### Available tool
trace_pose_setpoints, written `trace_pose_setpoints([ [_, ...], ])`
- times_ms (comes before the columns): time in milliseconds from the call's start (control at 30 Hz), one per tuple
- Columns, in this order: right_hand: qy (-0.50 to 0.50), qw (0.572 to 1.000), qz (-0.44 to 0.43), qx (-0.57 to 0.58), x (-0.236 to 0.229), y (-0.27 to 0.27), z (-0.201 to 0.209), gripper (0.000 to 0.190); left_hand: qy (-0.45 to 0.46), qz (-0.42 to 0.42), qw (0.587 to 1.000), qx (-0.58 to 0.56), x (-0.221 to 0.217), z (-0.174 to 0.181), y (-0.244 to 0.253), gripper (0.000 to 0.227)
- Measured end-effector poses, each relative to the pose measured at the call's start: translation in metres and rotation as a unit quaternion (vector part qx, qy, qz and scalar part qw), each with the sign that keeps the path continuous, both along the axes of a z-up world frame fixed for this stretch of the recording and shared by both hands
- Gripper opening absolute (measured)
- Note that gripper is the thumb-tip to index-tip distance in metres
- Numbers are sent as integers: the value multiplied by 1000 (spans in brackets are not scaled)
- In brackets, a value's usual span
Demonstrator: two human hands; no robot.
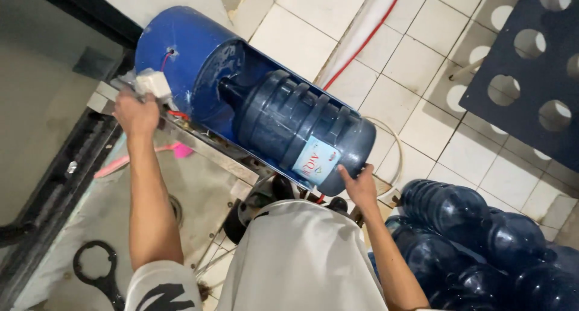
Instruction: The person picks up large blue water bottles, places them into a blue cleaning machine, and then rinses them with a hose. After rinsing, the person places the bottles into a black storage rack. The process is repeated for multiple bottles.
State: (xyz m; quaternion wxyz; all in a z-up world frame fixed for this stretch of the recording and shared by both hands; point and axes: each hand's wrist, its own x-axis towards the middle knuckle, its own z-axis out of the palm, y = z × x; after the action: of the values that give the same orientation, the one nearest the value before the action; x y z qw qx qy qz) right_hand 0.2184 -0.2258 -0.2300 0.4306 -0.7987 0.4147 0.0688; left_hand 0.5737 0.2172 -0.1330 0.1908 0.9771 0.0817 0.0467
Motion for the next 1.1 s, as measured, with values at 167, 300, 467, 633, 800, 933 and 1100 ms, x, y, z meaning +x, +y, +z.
trace_pose_setpoints([
  [167, -125, 990, -66, 11, 6, 16, -20, 101, -62, -114, 982, 139, 10, -71, 21, 81],
  [300, -119, 987, -87, -66, 18, 31, -26, 111, 59, -79, 978, 185, 5, -68, 4, 74],
  [467, -112, 985, -120, -50, 24, 40, 3, 109, 82, -86, 965, 234, 8, -47, -11, 80],
  [633, -91, 986, -126, -58, 27, 43, 9, 108, 57, -53, 980, 183, 12, -51, -10, 73],
  [800, -113, 984, -117, -68, 24, 41, -5, 109, -20, -100, 981, 167, 17, -69, 5, 79],
  [933, -94, 986, -115, -75, 23, 41, -7, 111, -36, -98, 977, 186, 25, -78, 6, 92],
  [1100, -115, 982, -128, -75, 23, 44, -3, 109, -14, -69, 983, 172, 12, -59, -10, 89],
])
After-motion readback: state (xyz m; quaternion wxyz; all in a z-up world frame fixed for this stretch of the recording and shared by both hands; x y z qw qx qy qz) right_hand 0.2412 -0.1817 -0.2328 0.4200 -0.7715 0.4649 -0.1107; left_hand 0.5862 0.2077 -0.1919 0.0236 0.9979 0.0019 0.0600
